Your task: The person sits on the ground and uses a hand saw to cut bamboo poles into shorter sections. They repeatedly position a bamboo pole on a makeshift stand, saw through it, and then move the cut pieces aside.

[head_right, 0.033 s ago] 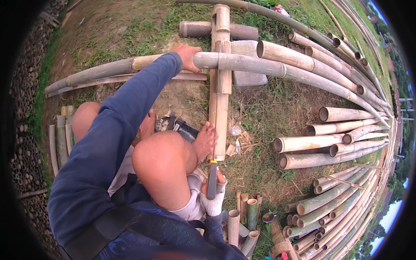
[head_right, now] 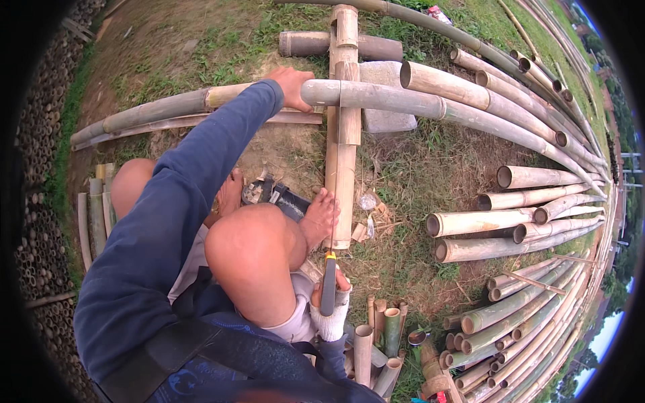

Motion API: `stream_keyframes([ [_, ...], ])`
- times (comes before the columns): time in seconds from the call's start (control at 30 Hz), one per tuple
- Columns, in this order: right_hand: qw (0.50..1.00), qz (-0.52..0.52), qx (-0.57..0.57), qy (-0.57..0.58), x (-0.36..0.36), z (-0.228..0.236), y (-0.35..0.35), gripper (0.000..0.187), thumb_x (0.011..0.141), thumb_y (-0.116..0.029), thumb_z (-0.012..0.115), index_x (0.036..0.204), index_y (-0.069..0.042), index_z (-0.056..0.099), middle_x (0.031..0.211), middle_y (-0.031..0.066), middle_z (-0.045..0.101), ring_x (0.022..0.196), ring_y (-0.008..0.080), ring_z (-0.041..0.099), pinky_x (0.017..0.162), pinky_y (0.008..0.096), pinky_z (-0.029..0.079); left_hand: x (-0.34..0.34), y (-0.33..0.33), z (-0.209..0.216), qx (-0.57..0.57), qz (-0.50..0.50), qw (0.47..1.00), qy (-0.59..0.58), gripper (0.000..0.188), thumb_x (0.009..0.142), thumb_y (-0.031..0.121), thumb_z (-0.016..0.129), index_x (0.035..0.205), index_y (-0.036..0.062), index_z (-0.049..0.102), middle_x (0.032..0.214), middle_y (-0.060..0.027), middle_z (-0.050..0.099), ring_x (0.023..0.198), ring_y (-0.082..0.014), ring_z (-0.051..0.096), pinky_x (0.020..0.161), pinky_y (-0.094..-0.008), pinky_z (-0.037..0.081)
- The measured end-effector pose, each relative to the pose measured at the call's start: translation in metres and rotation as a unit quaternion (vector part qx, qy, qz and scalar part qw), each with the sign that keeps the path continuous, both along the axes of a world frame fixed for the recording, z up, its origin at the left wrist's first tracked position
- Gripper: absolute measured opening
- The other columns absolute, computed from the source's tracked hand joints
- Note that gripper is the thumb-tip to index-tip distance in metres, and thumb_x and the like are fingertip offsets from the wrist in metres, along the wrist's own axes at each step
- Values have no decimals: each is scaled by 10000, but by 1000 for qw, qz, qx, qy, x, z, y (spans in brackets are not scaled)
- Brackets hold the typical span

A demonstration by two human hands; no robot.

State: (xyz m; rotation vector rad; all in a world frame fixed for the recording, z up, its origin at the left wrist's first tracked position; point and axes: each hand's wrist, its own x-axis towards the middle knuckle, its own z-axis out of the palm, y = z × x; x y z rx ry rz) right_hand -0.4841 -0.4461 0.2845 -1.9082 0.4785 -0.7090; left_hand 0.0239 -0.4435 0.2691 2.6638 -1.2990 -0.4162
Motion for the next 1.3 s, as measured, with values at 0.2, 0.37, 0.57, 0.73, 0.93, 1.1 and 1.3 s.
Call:
stream_keyframes([
  [0.2, 997, 42, 59, -13, 188, -47, -81, 528, 985, -19, 693, 1475, -6, 497, 1400, 161, 618, 1223, 233, 625, 1064, 354, 494, -8, 0, -3, -2, 22, 1000, -16, 798, 667, 610, 892, 1296, 164, 686, 1116, -191, 791, 1062, -410, 751, 978, -519, 577],
  [0.37, 993, 49, 109, -2, 207, -81, -99, 489, 1005, -11, 669, 1466, -11, 505, 1381, 139, 629, 1199, 222, 634, 1057, 344, 501, -5, 0, 7, -10, 2, 1000, -22, 804, 678, 601, 891, 1327, 179, 675, 1100, -191, 794, 1053, -411, 752, 959, -515, 586],
  [0.57, 998, 12, 12, 67, 4, -33, -10, 545, 936, -41, 666, 1442, 9, 472, 1343, 213, 599, 1178, 280, 634, 1061, 432, 501, 4, 0, 0, -9, 18, 1000, -15, 789, 682, 597, 891, 1319, 185, 676, 1082, -192, 793, 1033, -413, 756, 957, -519, 586],
  [0.73, 997, -1, 78, 17, 134, -53, -58, 531, 973, -3, 663, 1479, -23, 503, 1262, 127, 642, 1004, 163, 646, 909, 322, 549, 1, -1, -2, -17, 10, 999, -27, 787, 681, 592, 891, 1317, 184, 674, 1076, -191, 793, 1023, -411, 759, 954, -521, 586],
  [0.93, 994, 64, 84, -21, 203, -83, -93, 492, 986, -26, 673, 1451, -2, 511, 1379, 148, 625, 1201, 213, 630, 1043, 339, 504, 0, 0, 10, -12, -1, 1000, -14, 786, 664, 589, 892, 1290, 161, 687, 1061, -192, 796, 1016, -420, 757, 948, -522, 588],
  [1.1, 998, -6, 47, 46, 16, -53, -15, 567, 940, -19, 677, 1471, -4, 479, 1257, 159, 626, 1044, 219, 655, 936, 394, 552, 1, -3, 5, 3, 8, 1000, -21, 790, 668, 581, 885, 1303, 160, 674, 1106, -195, 790, 1068, -411, 749, 1002, -513, 565],
  [1.3, 994, 7, 112, -11, 120, -53, -54, 544, 976, -22, 686, 1486, -7, 497, 1278, 133, 648, 1005, 152, 632, 924, 291, 523, 1, -4, 3, -5, 15, 1000, -17, 805, 661, 562, 885, 1317, 146, 673, 1071, -209, 790, 1016, -428, 752, 966, -528, 579],
])
